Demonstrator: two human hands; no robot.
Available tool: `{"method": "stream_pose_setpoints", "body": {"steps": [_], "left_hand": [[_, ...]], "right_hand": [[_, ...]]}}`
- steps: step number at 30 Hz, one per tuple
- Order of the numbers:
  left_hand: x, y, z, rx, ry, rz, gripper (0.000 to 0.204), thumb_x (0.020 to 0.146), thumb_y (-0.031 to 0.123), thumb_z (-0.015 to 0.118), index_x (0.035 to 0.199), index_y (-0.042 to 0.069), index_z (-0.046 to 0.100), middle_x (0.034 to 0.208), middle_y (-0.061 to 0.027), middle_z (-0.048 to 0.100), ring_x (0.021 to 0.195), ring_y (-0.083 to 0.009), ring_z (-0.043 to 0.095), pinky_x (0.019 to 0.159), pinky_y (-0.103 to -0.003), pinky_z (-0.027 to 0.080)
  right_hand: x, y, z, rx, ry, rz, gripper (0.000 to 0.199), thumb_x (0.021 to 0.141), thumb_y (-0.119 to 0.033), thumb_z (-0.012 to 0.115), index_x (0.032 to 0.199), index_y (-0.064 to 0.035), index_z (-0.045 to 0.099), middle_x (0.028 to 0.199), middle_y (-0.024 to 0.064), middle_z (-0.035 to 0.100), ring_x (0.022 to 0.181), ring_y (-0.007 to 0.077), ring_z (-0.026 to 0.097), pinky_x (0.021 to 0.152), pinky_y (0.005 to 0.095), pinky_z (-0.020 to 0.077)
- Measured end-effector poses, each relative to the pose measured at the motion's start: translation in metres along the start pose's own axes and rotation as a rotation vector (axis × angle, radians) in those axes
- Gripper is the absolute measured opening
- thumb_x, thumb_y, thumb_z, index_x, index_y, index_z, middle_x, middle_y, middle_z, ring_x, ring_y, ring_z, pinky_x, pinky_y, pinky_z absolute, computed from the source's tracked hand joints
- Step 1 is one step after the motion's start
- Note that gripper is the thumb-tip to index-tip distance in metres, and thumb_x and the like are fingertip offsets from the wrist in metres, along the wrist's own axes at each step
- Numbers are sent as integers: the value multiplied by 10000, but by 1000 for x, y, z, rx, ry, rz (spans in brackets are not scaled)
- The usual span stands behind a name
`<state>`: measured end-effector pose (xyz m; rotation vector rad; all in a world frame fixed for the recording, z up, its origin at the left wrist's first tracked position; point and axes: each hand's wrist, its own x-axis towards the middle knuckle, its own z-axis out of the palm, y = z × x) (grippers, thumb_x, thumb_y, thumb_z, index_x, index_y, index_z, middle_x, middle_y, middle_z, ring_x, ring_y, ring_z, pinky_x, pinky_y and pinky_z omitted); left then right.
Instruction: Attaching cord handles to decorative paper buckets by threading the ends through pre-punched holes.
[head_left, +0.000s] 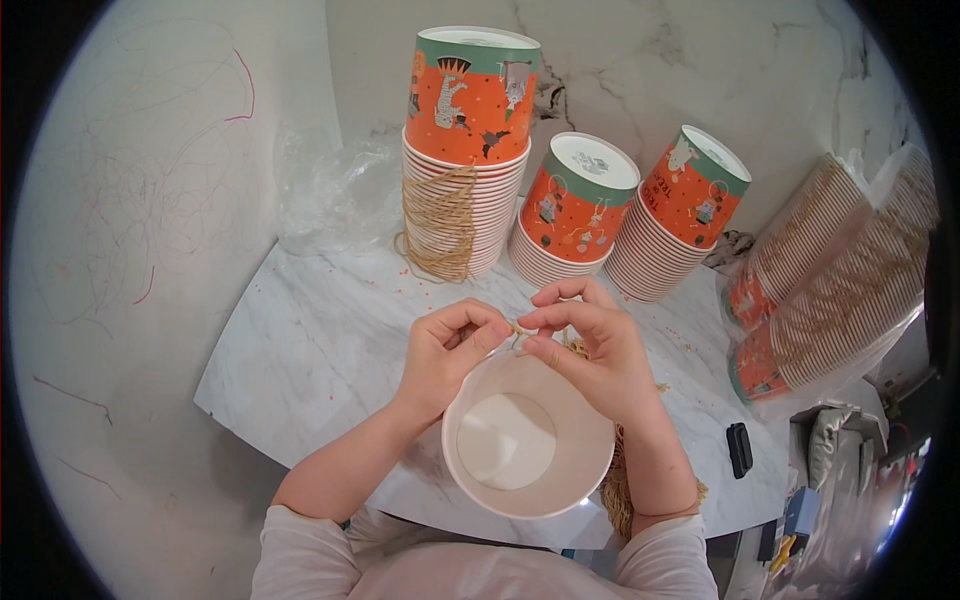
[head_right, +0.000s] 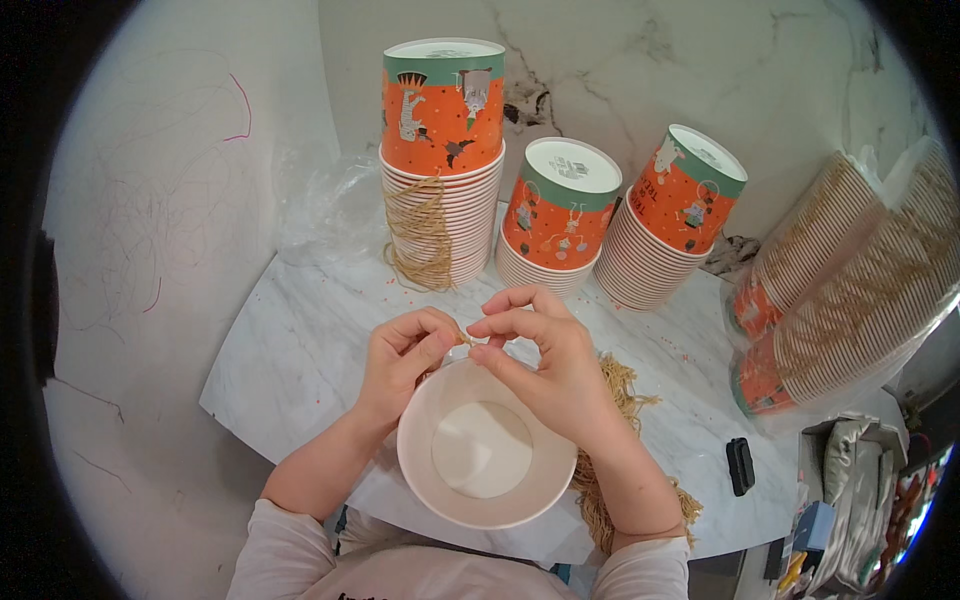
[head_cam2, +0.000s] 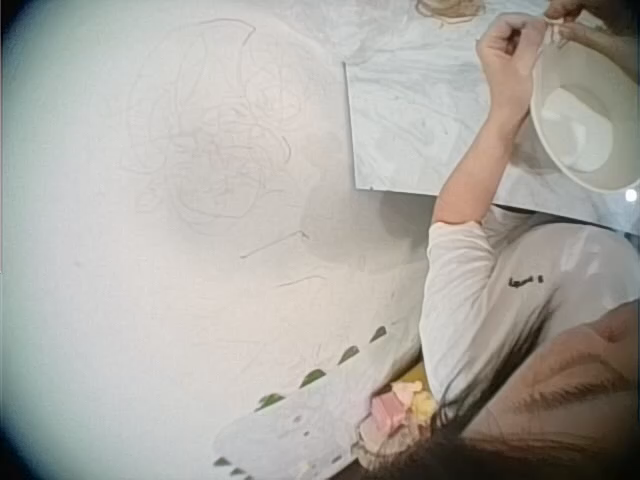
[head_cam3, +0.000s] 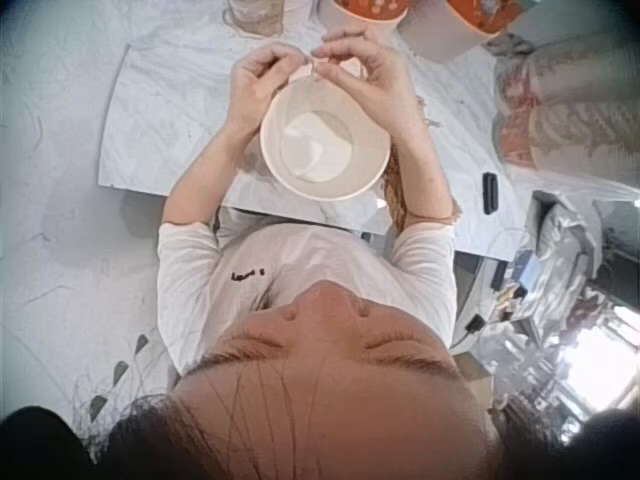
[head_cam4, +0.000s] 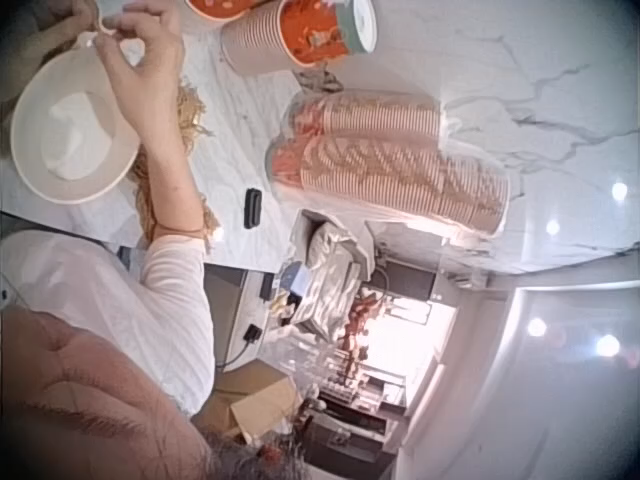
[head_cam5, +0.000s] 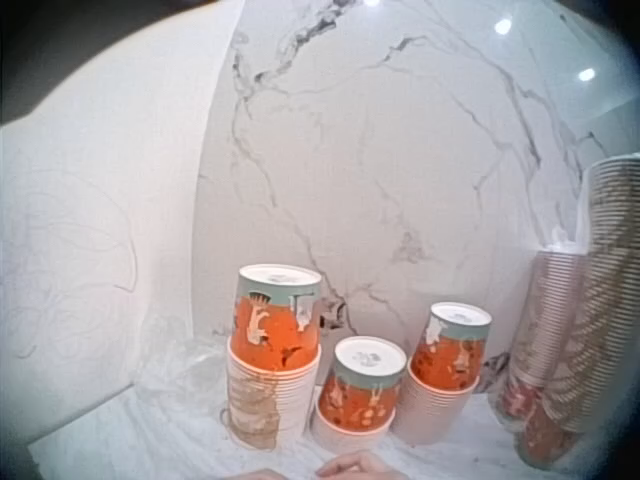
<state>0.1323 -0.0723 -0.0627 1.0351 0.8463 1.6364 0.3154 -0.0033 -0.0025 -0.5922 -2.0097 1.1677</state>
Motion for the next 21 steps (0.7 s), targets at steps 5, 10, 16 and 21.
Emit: {"method": "stream_pose_setpoints", "body": {"steps": [5, 10, 16, 21], "left_hand": [[3, -3, 5, 15, 41, 33, 137, 990, 144, 664, 925, 26, 684, 873, 29, 638, 623, 4, 426, 530, -188, 317], [2, -3, 4, -9, 44, 25, 98, 973, 100, 668, 910, 27, 683, 891, 19, 650, 625, 5, 427, 532, -187, 320], [2, 4, 5, -41, 14, -10, 92, 963, 64, 691, 1024, -2, 668, 911, -12, 689, 777, -19, 595, 664, -191, 488], [3, -3, 2, -23, -22, 21, 177, 942, 57, 718, 1098, -18, 681, 945, -50, 719, 800, -37, 652, 669, -188, 522]], "right_hand": [[-1, 1, -1, -121, 29, -106, 125, 850, -14, 741, 971, 13, 726, 1090, 109, 620, 921, 165, 637, 820, 292, 510], [2, -4, -2, -147, 66, -94, 85, 860, -4, 719, 942, 18, 708, 1061, 116, 631, 935, 182, 640, 808, 298, 515], [1, -5, -3, -161, 66, -109, 73, 871, 1, 703, 940, 22, 691, 1052, 110, 629, 918, 185, 642, 801, 300, 522], [2, -6, -1, -124, 37, -84, 89, 876, 1, 698, 959, 28, 678, 1037, 103, 625, 911, 180, 646, 806, 298, 524]]}}
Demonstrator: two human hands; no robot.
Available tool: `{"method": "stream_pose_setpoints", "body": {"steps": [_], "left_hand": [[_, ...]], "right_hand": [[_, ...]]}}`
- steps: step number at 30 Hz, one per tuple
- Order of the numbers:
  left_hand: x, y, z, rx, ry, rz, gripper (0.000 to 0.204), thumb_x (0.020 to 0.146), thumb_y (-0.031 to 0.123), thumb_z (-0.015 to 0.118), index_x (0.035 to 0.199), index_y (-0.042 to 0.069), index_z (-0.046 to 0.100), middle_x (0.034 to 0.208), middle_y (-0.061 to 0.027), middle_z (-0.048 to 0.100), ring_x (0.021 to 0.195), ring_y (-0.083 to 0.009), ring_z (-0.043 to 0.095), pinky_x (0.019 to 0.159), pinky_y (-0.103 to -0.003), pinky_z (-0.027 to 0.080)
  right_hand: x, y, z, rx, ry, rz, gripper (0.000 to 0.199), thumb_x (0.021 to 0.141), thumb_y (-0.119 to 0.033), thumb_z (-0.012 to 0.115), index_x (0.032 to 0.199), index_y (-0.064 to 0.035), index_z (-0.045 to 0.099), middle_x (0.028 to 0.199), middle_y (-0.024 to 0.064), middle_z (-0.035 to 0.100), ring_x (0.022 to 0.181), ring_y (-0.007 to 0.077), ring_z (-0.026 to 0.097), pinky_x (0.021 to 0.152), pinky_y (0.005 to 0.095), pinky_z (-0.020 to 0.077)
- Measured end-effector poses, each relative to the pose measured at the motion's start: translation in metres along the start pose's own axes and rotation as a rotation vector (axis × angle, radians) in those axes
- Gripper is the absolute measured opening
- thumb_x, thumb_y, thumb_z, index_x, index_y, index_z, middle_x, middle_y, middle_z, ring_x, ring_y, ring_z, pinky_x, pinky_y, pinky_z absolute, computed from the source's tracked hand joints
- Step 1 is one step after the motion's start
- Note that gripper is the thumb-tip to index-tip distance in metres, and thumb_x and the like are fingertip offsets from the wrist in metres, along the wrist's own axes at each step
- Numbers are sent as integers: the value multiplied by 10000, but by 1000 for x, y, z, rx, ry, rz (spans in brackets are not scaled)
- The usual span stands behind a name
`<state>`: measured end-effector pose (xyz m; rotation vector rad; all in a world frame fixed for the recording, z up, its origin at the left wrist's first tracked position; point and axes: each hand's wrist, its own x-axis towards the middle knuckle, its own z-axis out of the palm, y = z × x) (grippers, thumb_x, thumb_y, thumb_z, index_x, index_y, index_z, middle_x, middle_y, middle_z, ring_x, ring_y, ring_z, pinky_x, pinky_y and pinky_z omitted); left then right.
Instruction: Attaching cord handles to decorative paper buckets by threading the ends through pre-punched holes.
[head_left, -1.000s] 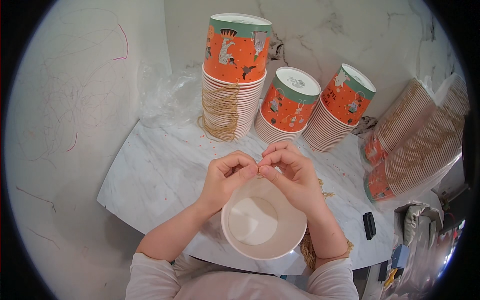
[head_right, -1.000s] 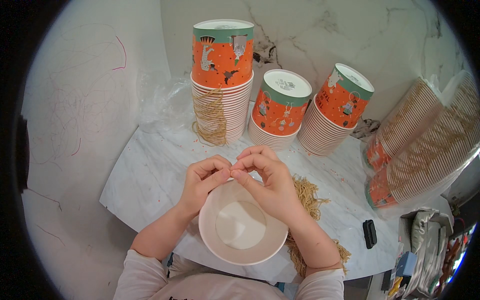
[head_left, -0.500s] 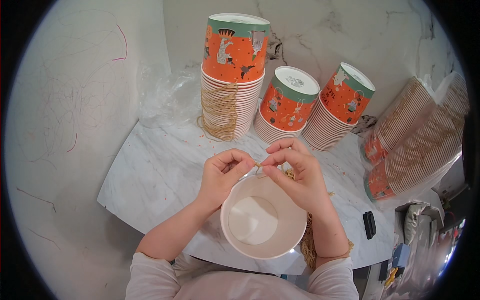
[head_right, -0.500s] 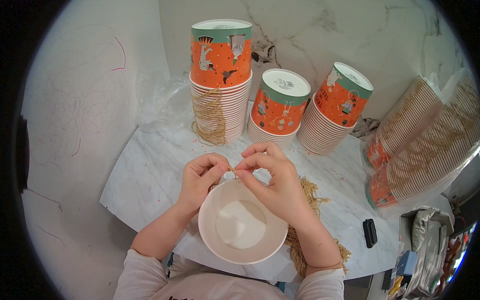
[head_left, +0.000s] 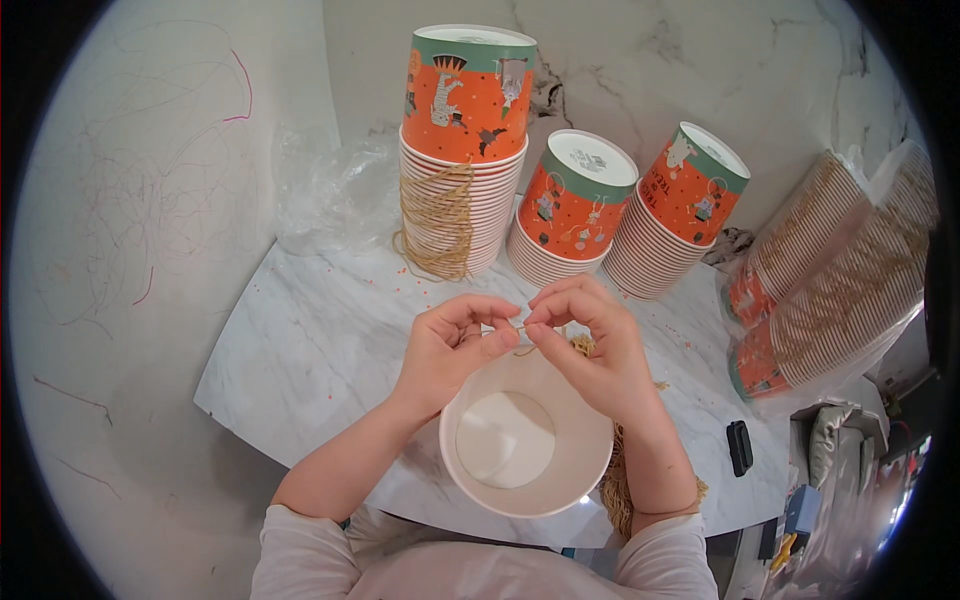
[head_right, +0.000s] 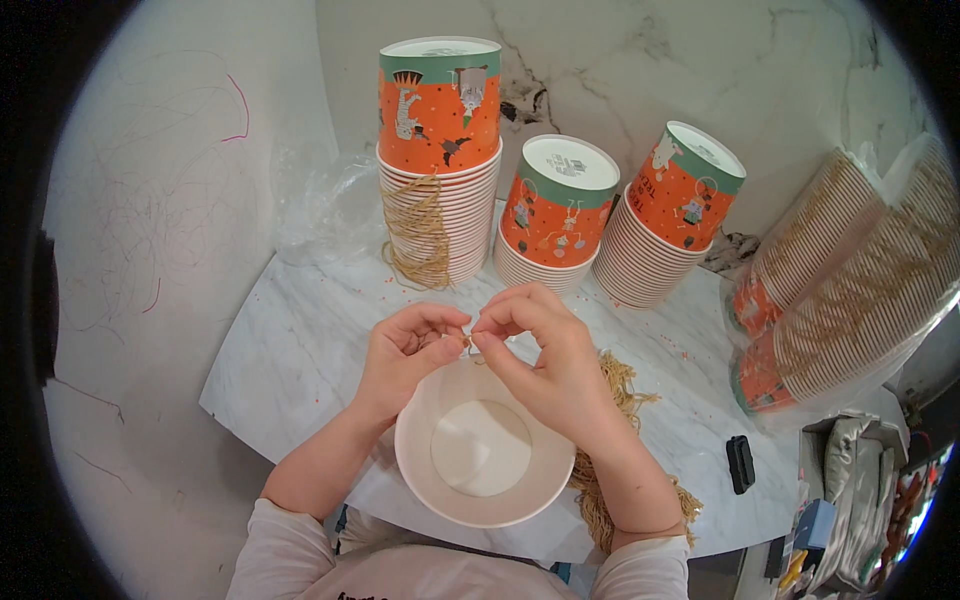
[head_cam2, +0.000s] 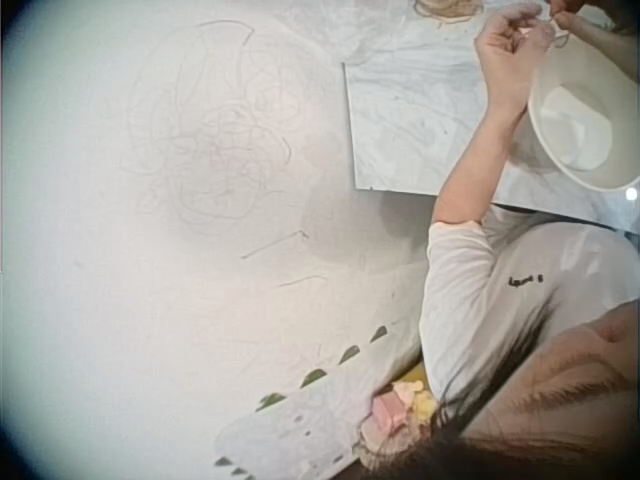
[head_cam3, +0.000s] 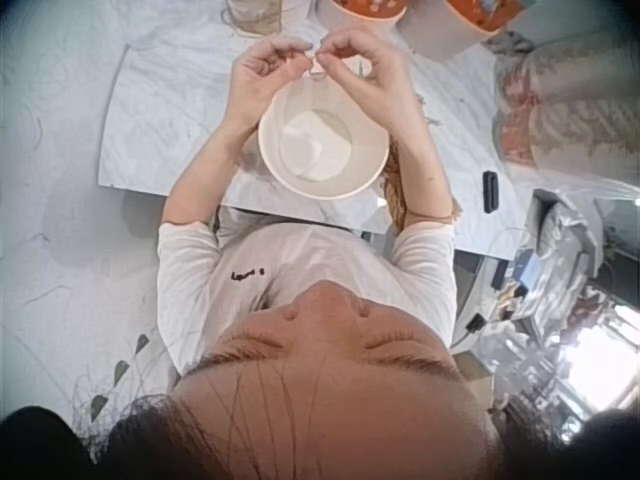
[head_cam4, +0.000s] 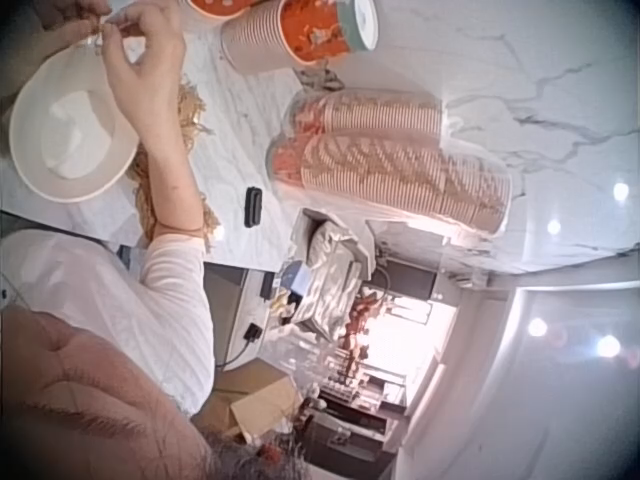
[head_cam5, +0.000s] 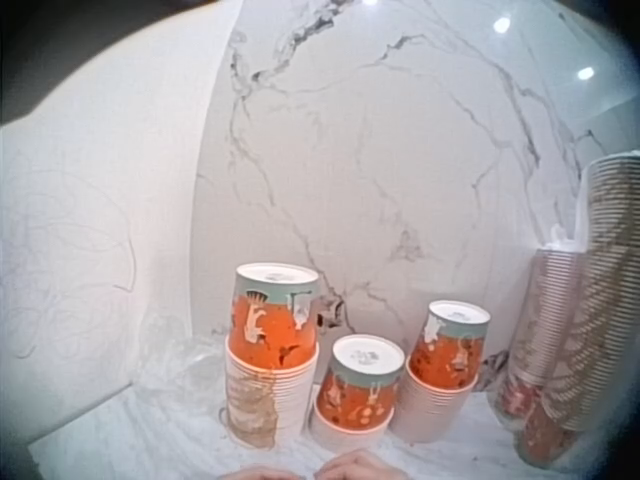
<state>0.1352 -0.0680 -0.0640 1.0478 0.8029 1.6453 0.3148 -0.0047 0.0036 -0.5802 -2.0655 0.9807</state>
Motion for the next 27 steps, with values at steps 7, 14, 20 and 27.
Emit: {"method": "stream_pose_setpoints", "body": {"steps": [7, 14, 20, 27], "left_hand": [[0, -2, 4, 27, 72, -78, 129, 925, 69, 741, 1023, -13, 724, 843, 8, 690, 613, 21, 509, 541, -167, 413], [1, -1, -4, 207, 50, -110, 73, 928, 44, 708, 982, -5, 714, 825, 22, 676, 658, 12, 523, 568, -176, 415], [1, 2, -4, 203, 42, -135, 60, 945, 36, 693, 985, -8, 692, 864, -9, 693, 728, -27, 609, 625, -190, 490], [2, 4, 1, 139, 53, -103, 99, 960, 55, 676, 1023, -9, 719, 936, -42, 731, 826, -65, 660, 708, -225, 529]], "right_hand": [[0, -2, -2, -62, -25, -27, 76, 880, 2, 686, 945, 32, 660, 1031, 114, 627, 918, 190, 647, 790, 300, 521], [0, 3, -5, -147, 6, -67, 66, 891, -11, 666, 946, 20, 645, 1036, 112, 633, 924, 240, 643, 730, 313, 513], [-1, -1, -8, -164, -2, -54, 63, 891, -10, 663, 940, 18, 637, 1030, 115, 630, 928, 249, 638, 753, 320, 506], [-1, -5, -12, -114, -25, -31, 73, 879, 2, 667, 939, 25, 631, 1010, 109, 624, 962, 233, 620, 856, 324, 480]]}}
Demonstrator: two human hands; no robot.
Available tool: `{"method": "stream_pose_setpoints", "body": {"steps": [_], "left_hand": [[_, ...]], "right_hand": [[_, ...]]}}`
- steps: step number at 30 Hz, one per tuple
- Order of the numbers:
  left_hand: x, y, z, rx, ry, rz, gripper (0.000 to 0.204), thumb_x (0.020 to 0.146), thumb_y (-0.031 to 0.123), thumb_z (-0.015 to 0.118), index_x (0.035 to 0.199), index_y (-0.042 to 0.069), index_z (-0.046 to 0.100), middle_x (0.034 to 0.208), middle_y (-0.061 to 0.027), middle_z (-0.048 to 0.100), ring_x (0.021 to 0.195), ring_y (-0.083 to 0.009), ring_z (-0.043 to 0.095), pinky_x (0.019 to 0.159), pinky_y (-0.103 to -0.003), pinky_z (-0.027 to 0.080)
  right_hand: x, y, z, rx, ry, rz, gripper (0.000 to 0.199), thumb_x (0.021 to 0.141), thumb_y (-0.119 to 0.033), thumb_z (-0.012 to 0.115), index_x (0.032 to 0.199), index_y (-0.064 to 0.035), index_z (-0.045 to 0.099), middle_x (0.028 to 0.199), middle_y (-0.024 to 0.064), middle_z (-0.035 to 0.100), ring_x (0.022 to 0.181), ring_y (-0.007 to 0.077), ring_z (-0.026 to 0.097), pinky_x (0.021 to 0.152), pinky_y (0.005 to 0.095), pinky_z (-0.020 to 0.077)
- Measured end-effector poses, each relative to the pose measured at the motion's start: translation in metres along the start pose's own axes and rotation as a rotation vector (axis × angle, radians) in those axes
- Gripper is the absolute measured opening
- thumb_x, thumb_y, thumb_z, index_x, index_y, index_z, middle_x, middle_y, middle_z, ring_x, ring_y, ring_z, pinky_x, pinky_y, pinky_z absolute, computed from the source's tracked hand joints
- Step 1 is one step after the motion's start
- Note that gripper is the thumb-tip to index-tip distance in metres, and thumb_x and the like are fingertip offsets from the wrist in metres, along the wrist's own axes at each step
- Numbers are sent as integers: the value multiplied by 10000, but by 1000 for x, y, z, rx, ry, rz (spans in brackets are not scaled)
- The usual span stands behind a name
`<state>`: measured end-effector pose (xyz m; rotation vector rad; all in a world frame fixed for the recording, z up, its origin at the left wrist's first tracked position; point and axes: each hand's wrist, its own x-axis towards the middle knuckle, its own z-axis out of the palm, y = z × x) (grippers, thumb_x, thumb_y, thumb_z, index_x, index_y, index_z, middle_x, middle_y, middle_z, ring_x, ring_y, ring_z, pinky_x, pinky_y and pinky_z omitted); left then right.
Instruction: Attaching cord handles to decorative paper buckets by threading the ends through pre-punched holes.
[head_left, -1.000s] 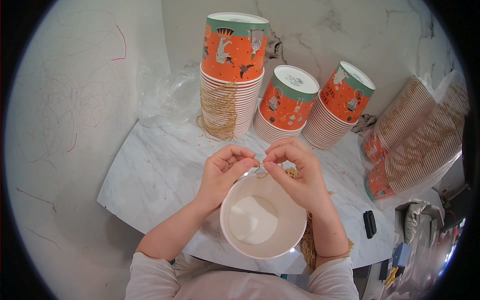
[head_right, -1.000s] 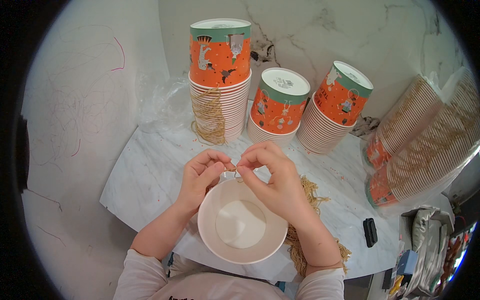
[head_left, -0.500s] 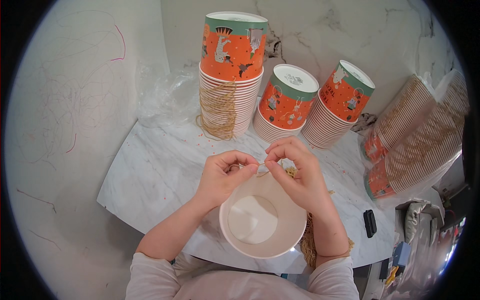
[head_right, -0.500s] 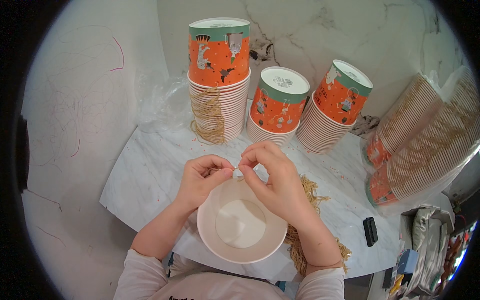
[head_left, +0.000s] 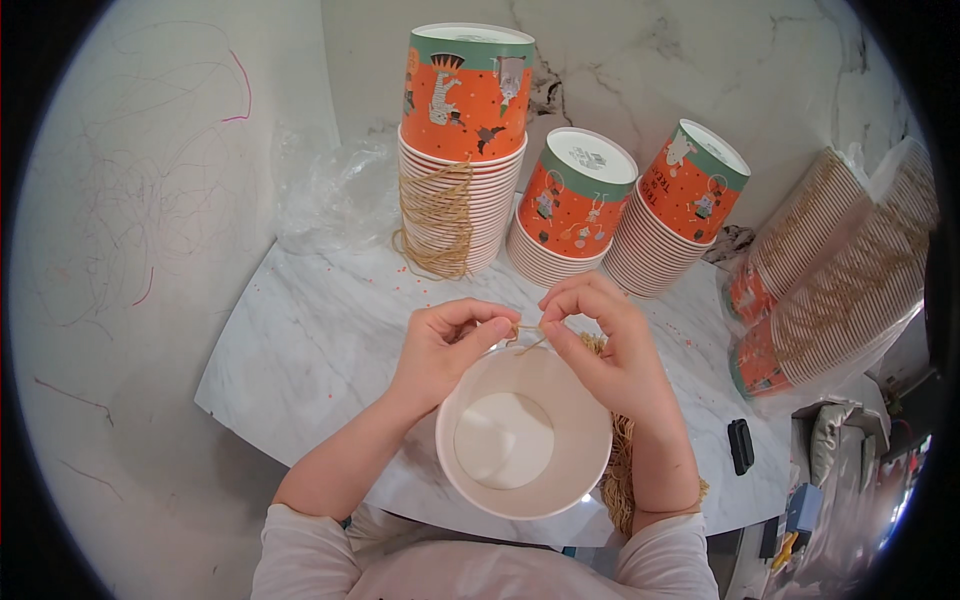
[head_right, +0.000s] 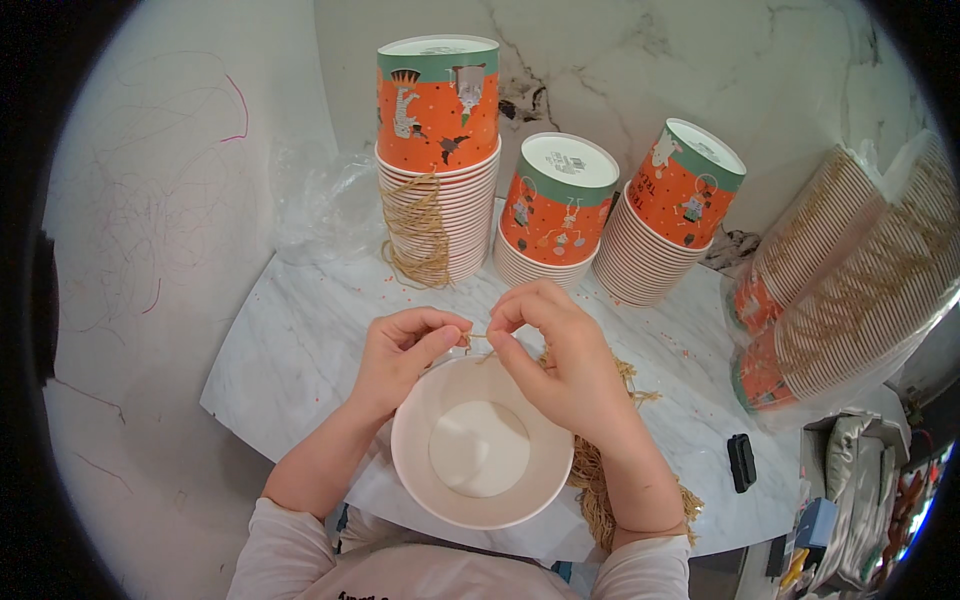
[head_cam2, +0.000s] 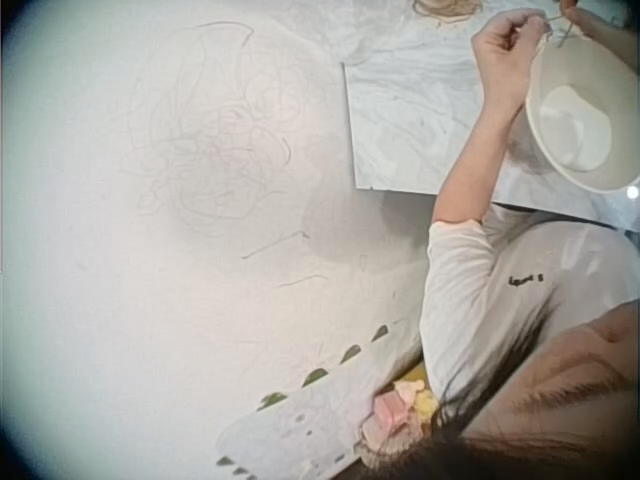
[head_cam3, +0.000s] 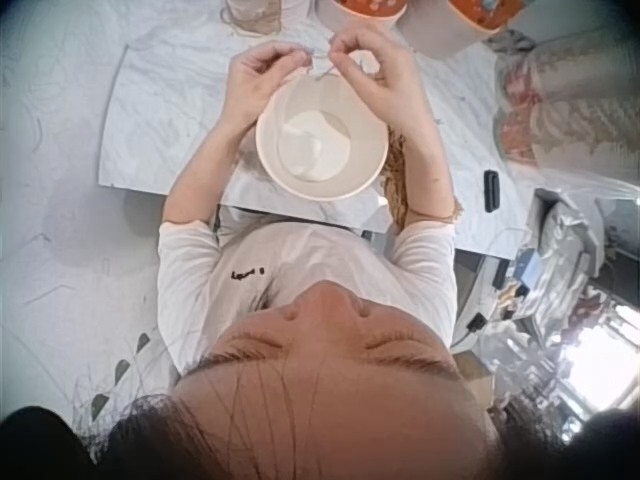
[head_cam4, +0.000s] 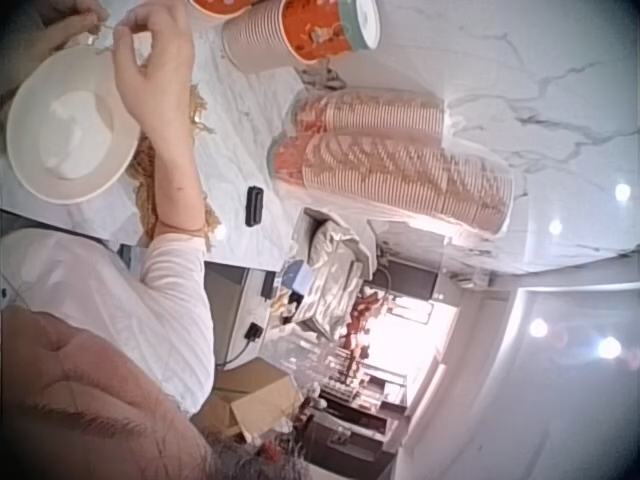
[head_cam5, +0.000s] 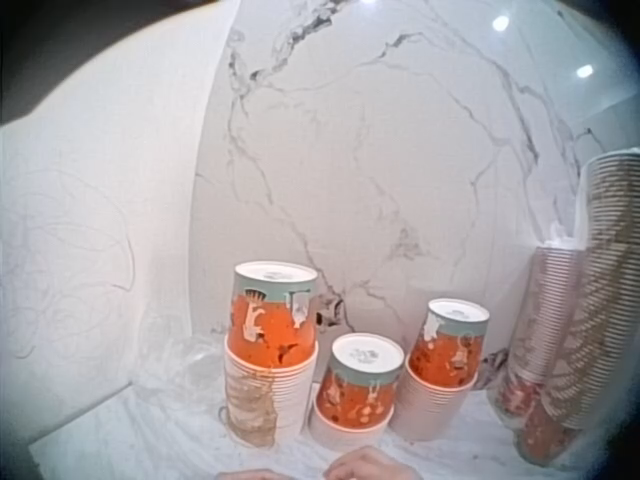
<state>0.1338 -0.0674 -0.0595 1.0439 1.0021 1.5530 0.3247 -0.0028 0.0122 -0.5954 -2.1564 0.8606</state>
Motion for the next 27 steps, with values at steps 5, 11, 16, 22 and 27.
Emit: {"method": "stream_pose_setpoints", "body": {"steps": [5, 11, 16, 22, 27], "left_hand": [[1, 0, 0, 33, 34, 57, 116, 967, 65, 677, 1040, -7, 730, 898, -38, 729, 799, -59, 651, 693, -216, 518], [1, -4, -8, -75, -41, 103, 68, 952, 28, 672, 998, -20, 683, 856, -22, 697, 721, -33, 625, 624, -194, 487], [1, -4, -3, -60, -57, 84, 66, 929, 7, 687, 985, -23, 667, 849, -17, 674, 644, -3, 584, 559, -170, 445], [2, -1, -5, -14, -48, 22, 67, 966, 48, 666, 1015, 7, 646, 874, 22, 647, 665, 22, 524, 560, -155, 399], [4, -5, -10, -215, -193, -68, 134, 1055, 201, 554, 1071, 69, 571, 931, 26, 591, 599, 20, 361, 527, -159, 283]], "right_hand": [[-1, 4, 0, 55, 28, 4, 79, 881, 5, 667, 952, 28, 638, 986, 97, 630, 949, 208, 619, 839, 315, 480], [0, 2, 1, 63, 43, 28, 72, 882, 7, 666, 947, 23, 638, 942, 80, 633, 895, 188, 620, 805, 300, 479], [0, 3, 2, 57, 28, 29, 67, 888, 2, 663, 946, 21, 637, 929, 80, 632, 882, 187, 622, 802, 303, 483], [0, 4, 2, 58, 19, 22, 70, 886, -3, 664, 947, 20, 637, 918, 85, 628, 878, 192, 623, 795, 312, 486], [0, 3, 4, -30, 14, 17, 66, 880, -12, 662, 930, 17, 631, 904, 101, 624, 873, 231, 625, 784, 330, 485]]}}
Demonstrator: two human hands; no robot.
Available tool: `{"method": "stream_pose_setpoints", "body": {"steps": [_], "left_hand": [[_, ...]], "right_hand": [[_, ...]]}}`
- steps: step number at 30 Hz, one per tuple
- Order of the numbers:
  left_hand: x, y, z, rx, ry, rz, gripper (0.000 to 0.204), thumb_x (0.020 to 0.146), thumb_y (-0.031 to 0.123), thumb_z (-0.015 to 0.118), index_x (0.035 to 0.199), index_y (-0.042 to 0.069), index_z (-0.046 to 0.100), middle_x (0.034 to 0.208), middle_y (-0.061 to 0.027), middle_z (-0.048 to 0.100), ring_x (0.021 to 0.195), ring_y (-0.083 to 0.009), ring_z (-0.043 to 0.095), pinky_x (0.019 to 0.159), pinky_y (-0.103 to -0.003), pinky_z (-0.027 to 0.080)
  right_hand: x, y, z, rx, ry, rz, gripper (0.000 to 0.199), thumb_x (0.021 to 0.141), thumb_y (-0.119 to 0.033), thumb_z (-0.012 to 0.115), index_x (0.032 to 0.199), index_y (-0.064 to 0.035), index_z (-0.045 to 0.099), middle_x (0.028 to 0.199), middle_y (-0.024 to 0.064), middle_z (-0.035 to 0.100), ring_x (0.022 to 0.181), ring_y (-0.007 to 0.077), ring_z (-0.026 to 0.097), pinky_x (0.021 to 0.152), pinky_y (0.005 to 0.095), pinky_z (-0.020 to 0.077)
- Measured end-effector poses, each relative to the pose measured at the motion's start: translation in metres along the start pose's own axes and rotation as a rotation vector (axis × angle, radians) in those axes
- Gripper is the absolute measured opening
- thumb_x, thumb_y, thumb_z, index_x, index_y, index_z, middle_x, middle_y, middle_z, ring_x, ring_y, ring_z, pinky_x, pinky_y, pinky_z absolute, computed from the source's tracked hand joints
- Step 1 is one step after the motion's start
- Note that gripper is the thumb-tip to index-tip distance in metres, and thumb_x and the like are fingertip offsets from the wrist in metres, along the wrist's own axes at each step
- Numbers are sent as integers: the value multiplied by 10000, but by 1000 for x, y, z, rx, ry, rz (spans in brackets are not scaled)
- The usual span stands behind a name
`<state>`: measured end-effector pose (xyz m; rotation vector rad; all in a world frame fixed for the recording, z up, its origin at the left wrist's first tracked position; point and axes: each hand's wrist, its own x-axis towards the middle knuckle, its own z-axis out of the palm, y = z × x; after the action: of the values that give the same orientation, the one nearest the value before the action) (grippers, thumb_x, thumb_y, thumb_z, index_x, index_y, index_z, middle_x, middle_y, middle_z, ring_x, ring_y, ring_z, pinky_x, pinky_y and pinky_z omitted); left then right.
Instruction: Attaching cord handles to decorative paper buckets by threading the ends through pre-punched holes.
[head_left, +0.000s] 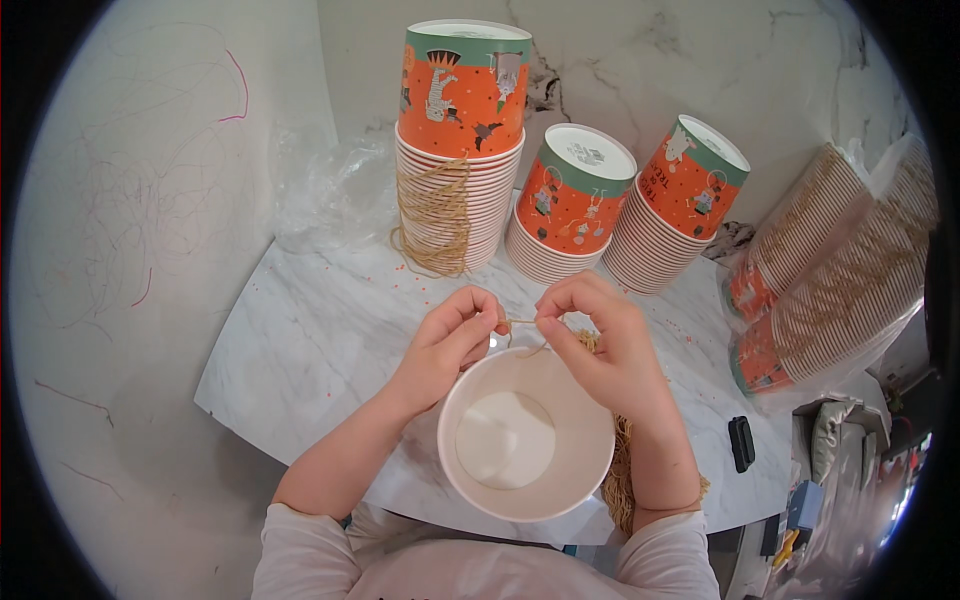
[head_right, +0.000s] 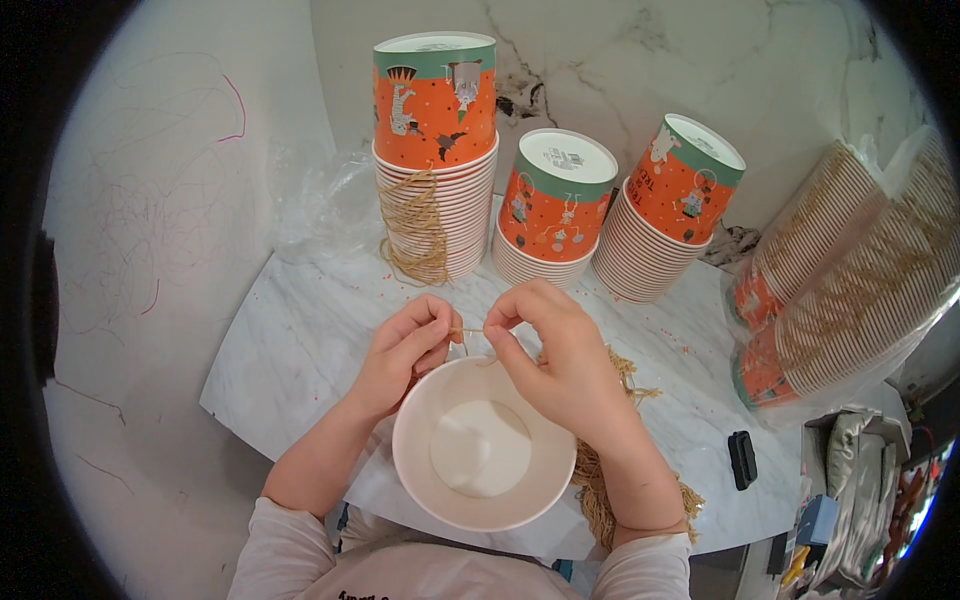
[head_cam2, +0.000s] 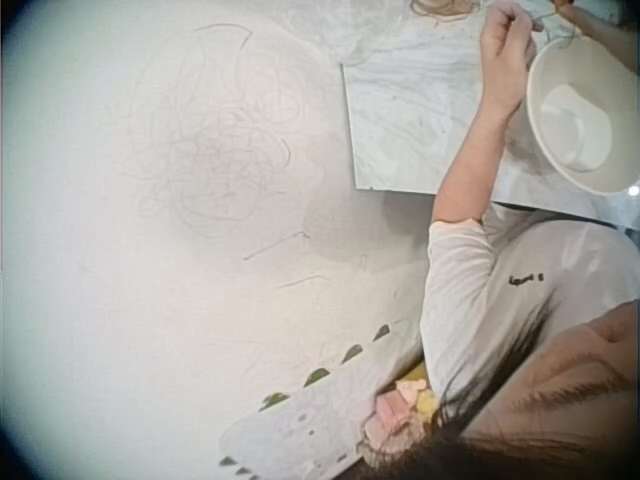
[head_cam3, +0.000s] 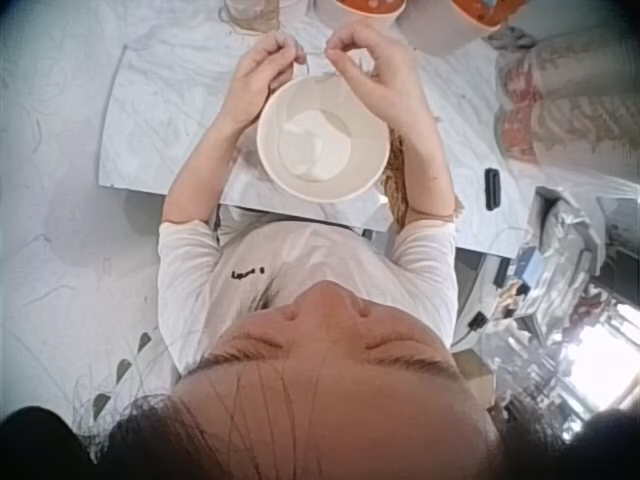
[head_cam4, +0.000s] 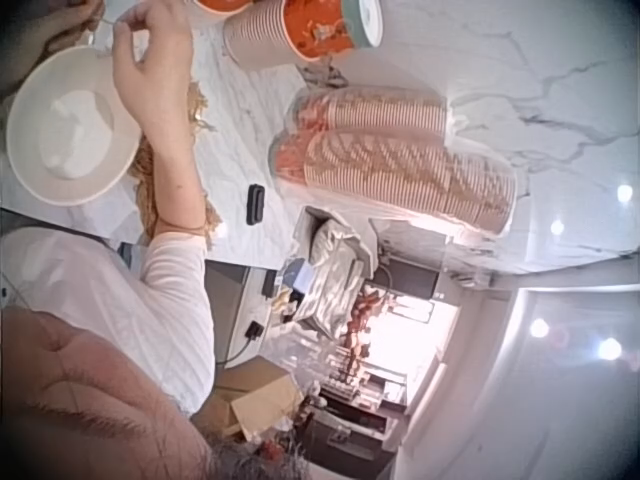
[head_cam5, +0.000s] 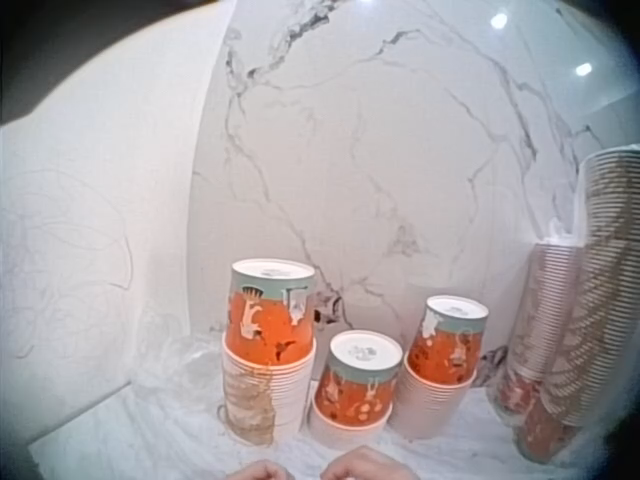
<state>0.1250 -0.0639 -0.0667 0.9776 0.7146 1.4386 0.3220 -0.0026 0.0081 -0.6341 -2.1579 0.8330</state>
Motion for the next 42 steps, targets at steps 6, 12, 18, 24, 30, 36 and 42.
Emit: {"method": "stream_pose_setpoints", "body": {"steps": [6, 12, 18, 24, 30, 36, 42], "left_hand": [[2, 1, -1, -14, -12, -46, 139, 1063, 199, 511, 1058, 72, 567, 944, 14, 591, 599, 3, 333, 530, -166, 268], [-1, 5, 3, 163, 24, -27, 60, 1006, 107, 595, 1024, 56, 570, 826, 41, 611, 627, 21, 488, 540, -175, 367], [0, 2, 3, 160, 38, -53, 95, 976, 134, 650, 1005, 68, 588, 919, 28, 621, 596, 24, 440, 521, -163, 312], [2, -2, 5, 103, 33, -53, 96, 995, 148, 619, 1030, 63, 593, 941, 4, 640, 606, 22, 416, 531, -157, 310], [3, 0, -5, -25, -39, -83, 118, 990, 123, 605, 1072, 39, 597, 954, -19, 646, 659, -1, 472, 590, -159, 369], [3, -6, 2, 90, 22, -12, 160, 937, 49, 659, 1086, 8, 619, 903, -16, 647, 747, -72, 582, 702, -203, 475], [4, -2, 5, 165, 64, 18, 114, 946, 39, 666, 1053, 11, 638, 856, 24, 636, 738, -15, 565, 658, -184, 455]], "right_hand": [[0, 7, 0, -30, 27, -32, 73, 869, -13, 667, 926, 13, 630, 887, 113, 626, 876, 260, 630, 785, 352, 485], [1, 3, -1, -30, 26, -13, 70, 870, -16, 668, 922, 12, 629, 887, 113, 627, 864, 262, 631, 778, 347, 483], [1, 4, -1, -26, 23, 6, 67, 873, -20, 665, 920, 11, 628, 884, 114, 624, 858, 261, 630, 764, 349, 480], [1, 6, 0, -51, 16, -16, 69, 874, -23, 664, 917, 13, 625, 882, 115, 622, 860, 262, 633, 751, 349, 484], [0, 11, 1, -50, 27, -19, 81, 887, -28, 654, 947, 11, 616, 886, 114, 621, 860, 247, 644, 700, 342, 499], [0, 8, 2, -39, 40, 60, 82, 911, -45, 637, 968, 3, 602, 895, 96, 624, 866, 195, 650, 509, 298, 465], [-1, 13, 0, -52, 26, -14, 78, 909, -41, 638, 962, 0, 598, 895, 94, 621, 866, 196, 650, 511, 294, 460]]}}
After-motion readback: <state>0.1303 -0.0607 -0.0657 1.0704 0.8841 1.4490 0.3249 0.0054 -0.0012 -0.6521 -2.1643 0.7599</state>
